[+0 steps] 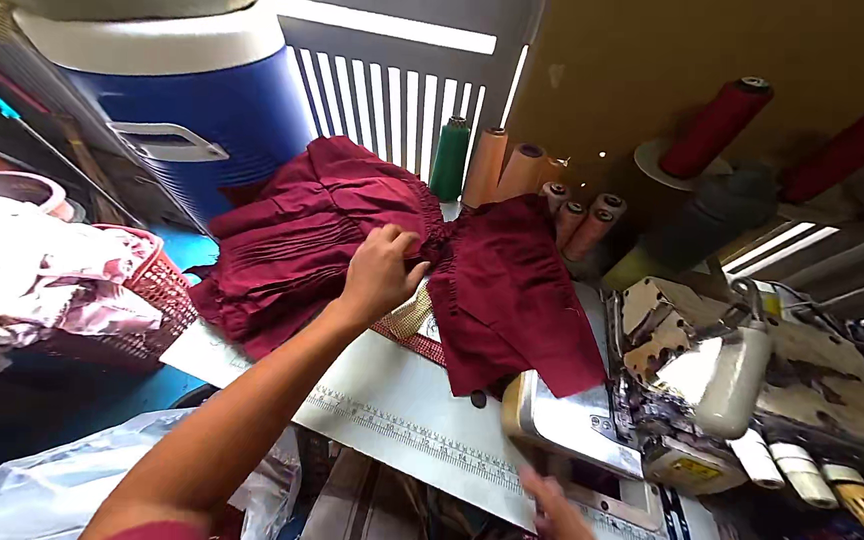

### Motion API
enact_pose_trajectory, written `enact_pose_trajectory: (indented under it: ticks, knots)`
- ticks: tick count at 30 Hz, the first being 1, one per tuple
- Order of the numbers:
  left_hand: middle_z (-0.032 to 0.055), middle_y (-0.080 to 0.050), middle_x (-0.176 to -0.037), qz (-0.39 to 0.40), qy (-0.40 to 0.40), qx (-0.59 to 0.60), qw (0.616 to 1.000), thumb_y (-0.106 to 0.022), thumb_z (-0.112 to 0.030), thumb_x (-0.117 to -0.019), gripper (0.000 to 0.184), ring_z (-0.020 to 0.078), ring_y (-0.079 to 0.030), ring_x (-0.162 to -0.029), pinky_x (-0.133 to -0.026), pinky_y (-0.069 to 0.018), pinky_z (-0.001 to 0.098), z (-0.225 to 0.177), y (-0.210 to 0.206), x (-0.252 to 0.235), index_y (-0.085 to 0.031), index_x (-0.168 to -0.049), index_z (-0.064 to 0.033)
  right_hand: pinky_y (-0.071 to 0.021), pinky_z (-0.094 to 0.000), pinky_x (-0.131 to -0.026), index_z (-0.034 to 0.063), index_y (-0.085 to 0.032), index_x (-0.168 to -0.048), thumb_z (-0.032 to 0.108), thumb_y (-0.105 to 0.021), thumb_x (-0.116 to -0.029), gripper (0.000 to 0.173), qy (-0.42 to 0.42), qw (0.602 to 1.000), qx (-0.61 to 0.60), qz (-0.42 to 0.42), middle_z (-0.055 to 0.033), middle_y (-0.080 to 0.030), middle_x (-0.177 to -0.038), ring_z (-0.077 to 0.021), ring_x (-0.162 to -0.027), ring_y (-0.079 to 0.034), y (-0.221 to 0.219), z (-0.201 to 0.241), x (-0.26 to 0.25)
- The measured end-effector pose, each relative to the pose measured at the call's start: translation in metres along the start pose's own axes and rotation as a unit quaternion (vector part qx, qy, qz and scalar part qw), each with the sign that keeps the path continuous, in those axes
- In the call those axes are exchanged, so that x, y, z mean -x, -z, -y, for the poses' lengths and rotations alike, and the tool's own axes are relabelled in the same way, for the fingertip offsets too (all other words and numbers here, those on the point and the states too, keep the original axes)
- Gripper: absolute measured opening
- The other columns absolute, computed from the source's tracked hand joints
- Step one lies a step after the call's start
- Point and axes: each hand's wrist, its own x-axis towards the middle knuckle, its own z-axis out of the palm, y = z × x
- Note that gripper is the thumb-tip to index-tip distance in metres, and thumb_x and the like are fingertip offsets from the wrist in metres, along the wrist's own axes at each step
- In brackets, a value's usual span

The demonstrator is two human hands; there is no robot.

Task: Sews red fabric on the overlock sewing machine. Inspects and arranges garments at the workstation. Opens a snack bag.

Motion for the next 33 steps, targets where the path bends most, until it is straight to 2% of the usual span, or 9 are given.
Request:
enact_pose_trajectory:
  ticks: [2,4,7,9,11,16,21,26,33]
  knots:
    - [0.0222,-0.065,-0.120,0.035,0.007,-0.085,0.996,-0.078,-0.022,-0.0861,0.043,0.0437,-0.060,-0.114,-0.089,-0.0500,0.0610,0.030,-0.019,-0.024,-0.070,-0.124,-0.0037,-0.0365,-0.0445,-0.123,0.0018,-0.050,-0.150,0.027,-0.056,-0.1064,0.050,0.066,0.992,-0.005,0.109,-0.0215,-0.049,-0.154,-0.0250,-0.146,-0.045,-0.026,0.001,-0.031]
    - [0.0160,-0.071,-0.099,0.025,0.023,-0.068,0.997,-0.072,-0.013,-0.0869,0.013,0.0384,-0.067,-0.100,-0.080,-0.0535,0.0606,0.046,-0.011,-0.036,-0.077,-0.098,-0.0079,-0.0553,-0.0349,-0.101,0.0008,-0.072,-0.121,0.025,-0.067,-0.1005,0.032,0.094,0.992,-0.026,0.074,-0.0115,-0.076,-0.113,-0.0162,-0.109,-0.071,-0.045,-0.005,-0.051]
    - [0.0069,-0.075,-0.098,-0.031,0.007,0.076,0.997,-0.069,-0.016,-0.0946,0.013,0.0213,-0.071,-0.096,-0.088,-0.0562,0.0482,0.052,0.031,-0.040,-0.081,-0.099,-0.0118,-0.0521,-0.0275,-0.063,0.0001,-0.067,-0.069,0.021,-0.068,-0.0989,0.036,0.073,0.996,-0.046,0.021,-0.0067,-0.065,-0.062,-0.0112,-0.061,-0.063,-0.056,-0.017,-0.062]
    - [0.0060,-0.076,-0.109,-0.001,0.025,0.105,0.994,-0.060,-0.022,-0.1026,0.023,0.0176,-0.070,-0.106,-0.098,-0.0534,0.0456,0.066,0.048,-0.039,-0.079,-0.109,-0.0116,-0.0585,-0.0272,-0.063,-0.0048,-0.071,-0.099,0.016,-0.068,-0.0978,0.021,0.019,0.997,-0.064,0.043,-0.0087,-0.074,-0.083,-0.0103,-0.069,-0.069,-0.054,-0.014,-0.063]
    - [0.0104,-0.076,-0.108,0.021,0.078,0.082,0.993,-0.055,-0.022,-0.1051,0.027,0.0254,-0.071,-0.106,-0.098,-0.0513,0.0551,0.079,0.054,-0.034,-0.079,-0.109,-0.0098,-0.0615,-0.0282,-0.078,0.0001,-0.050,-0.149,0.011,-0.067,-0.0975,0.056,-0.012,0.990,-0.074,0.117,-0.0077,-0.069,-0.133,-0.0109,-0.099,-0.072,-0.048,-0.011,-0.068]
    - [0.0072,-0.072,-0.085,-0.029,0.174,0.326,0.929,-0.071,-0.014,-0.0929,0.012,0.0156,-0.067,-0.075,-0.073,-0.0580,0.0393,0.018,0.095,0.020,-0.075,-0.097,-0.0037,-0.0633,-0.0298,-0.076,-0.0011,-0.067,-0.128,0.008,-0.062,-0.1005,0.029,-0.011,0.991,-0.133,0.030,-0.0057,-0.077,-0.098,-0.0112,-0.083,-0.074,-0.052,-0.012,-0.064]
    - [0.0016,-0.075,-0.087,0.116,0.146,0.606,0.774,-0.079,-0.001,-0.0784,0.020,0.0106,-0.071,-0.077,-0.072,-0.0616,0.0305,-0.097,0.080,0.131,-0.073,-0.097,-0.0073,-0.0569,-0.0383,-0.102,-0.0035,-0.036,-0.156,0.042,-0.080,-0.0873,0.093,0.005,0.983,-0.185,0.000,-0.0173,-0.047,-0.155,-0.0201,-0.132,-0.059,-0.070,0.022,-0.071]
    - [-0.0061,-0.070,-0.083,0.071,-0.049,0.476,0.875,-0.081,-0.021,-0.0868,0.013,0.0024,-0.067,-0.075,-0.069,-0.0592,0.0223,-0.115,0.091,0.169,-0.071,-0.090,-0.0128,-0.0625,-0.0231,-0.079,0.0085,-0.076,-0.098,0.024,-0.072,-0.0958,0.016,0.116,0.983,-0.119,-0.079,0.0041,-0.077,-0.089,-0.0002,-0.084,-0.072,-0.048,0.046,-0.055]
    - [-0.0013,-0.074,-0.082,0.074,0.194,0.600,0.772,-0.063,-0.011,-0.0979,0.010,0.0094,-0.072,-0.071,-0.070,-0.0637,0.0291,-0.112,0.097,0.189,-0.071,-0.093,-0.0118,-0.0649,-0.0306,-0.075,0.0034,-0.071,-0.115,0.021,-0.055,-0.1066,0.025,0.049,0.974,-0.212,-0.065,-0.0072,-0.074,-0.108,-0.0148,-0.088,-0.074,-0.006,0.060,-0.027]
